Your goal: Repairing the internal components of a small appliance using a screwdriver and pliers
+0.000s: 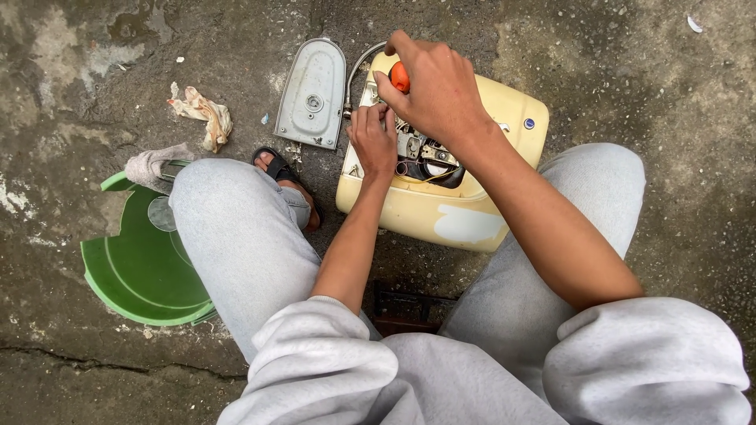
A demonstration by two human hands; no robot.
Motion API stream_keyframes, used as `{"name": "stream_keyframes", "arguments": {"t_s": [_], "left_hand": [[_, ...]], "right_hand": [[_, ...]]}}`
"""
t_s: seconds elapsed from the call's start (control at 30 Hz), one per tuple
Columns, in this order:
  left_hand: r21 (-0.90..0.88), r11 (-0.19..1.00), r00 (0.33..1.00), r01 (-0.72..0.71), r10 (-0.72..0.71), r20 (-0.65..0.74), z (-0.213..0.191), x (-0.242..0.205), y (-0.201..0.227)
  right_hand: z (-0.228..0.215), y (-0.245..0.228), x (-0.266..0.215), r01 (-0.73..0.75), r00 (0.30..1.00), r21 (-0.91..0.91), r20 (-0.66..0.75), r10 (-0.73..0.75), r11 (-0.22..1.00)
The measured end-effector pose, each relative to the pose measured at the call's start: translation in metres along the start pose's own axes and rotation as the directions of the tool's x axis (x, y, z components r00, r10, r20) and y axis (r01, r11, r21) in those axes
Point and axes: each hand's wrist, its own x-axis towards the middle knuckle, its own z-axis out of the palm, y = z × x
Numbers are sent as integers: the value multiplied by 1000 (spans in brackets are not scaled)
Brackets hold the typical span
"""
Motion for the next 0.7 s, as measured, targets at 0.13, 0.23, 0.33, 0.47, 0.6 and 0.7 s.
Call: {"name": "stream_keyframes", "arguments": {"t_s": [0.13,0.23,0.33,0.47,0.6,0.7], "left_hand": [[-39,999,1000,24,-24,20,-4,1,1],[-29,998,997,50,-48,61,-2,1,-2],[-22,997,995,69,-68,71,-1,1,-1],[-31,996,995,79,-77,68,-2,2,0],[-73,994,995,87,-83,50,-7,2,4],[-114,989,995,96,-91,49,-7,3,2]], "right_hand": [[-7,-6,0,-3,1000,66,28,1,998],[-9,-7,-1,17,996,72,86,-23,997],[-1,0,-2,-4,993,65,116,-3,998],[8,7,-2,-6,1000,-81,-18,4,997],[12,7,-1,17,998,-1,-54,-17,1000],[5,0,0,29,996,-25,-85,-31,999]]}}
